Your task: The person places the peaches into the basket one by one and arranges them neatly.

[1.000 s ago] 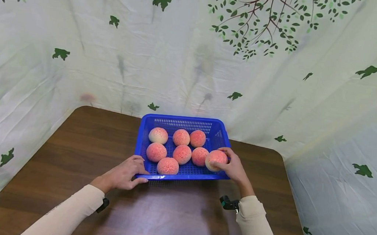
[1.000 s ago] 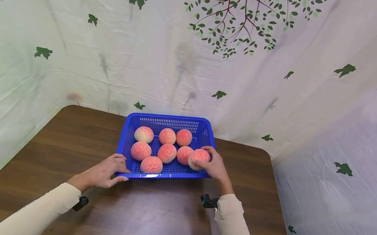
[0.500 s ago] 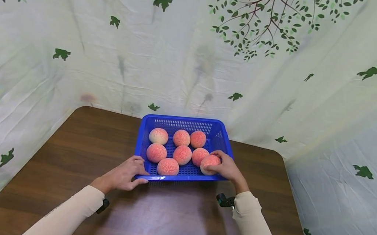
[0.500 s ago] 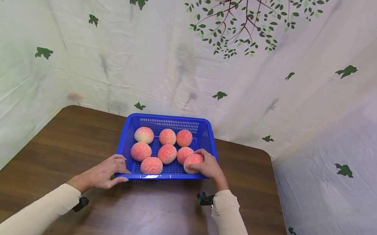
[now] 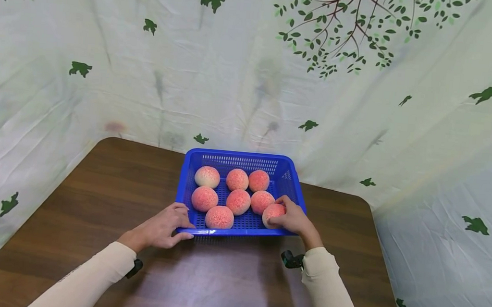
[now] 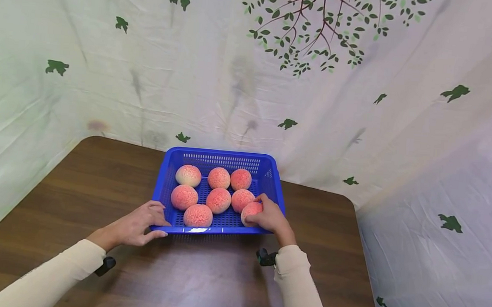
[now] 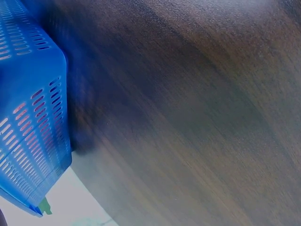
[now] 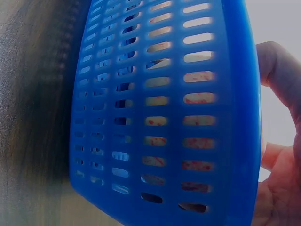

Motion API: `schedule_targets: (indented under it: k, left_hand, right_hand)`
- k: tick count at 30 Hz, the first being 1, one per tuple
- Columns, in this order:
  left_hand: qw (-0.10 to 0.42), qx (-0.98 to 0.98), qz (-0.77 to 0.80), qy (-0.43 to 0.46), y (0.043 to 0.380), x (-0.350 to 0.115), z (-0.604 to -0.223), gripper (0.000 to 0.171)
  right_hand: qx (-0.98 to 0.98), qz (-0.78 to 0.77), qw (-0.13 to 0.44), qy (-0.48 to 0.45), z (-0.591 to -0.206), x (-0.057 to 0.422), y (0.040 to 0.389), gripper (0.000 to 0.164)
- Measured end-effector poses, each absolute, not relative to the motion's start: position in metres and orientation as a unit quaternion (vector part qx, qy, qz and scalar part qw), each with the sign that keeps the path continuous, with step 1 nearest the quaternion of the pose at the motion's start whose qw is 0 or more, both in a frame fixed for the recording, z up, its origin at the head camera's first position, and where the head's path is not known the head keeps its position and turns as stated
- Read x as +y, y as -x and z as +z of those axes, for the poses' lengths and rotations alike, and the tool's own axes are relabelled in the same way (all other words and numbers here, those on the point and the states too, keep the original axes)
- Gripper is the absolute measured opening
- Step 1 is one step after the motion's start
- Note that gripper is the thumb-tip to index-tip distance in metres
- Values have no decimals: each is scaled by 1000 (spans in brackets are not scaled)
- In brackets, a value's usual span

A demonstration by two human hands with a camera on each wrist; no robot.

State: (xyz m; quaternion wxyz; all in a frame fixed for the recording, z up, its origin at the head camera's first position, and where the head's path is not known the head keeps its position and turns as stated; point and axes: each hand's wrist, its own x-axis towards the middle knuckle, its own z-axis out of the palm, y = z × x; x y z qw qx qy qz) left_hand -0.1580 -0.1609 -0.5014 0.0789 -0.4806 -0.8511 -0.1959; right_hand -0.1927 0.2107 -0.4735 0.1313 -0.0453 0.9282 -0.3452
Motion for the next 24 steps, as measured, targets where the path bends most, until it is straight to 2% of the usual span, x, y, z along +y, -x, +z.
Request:
schedule_targets:
  k: [7,16,24]
  left_hand:
    - [81,-849,-199,483,158,-160,-501,16]
    - [86,-847,-197,487,159,-160,-503,15]
    - [79,-852,-197,479,158,-161,-502,17]
  right_hand:
    - [934,-324,147,29,-472,208,193,53]
    - [946,-275,159,71,-469,207,195,59]
    - [943,-283,155,81,-469,207,196,54]
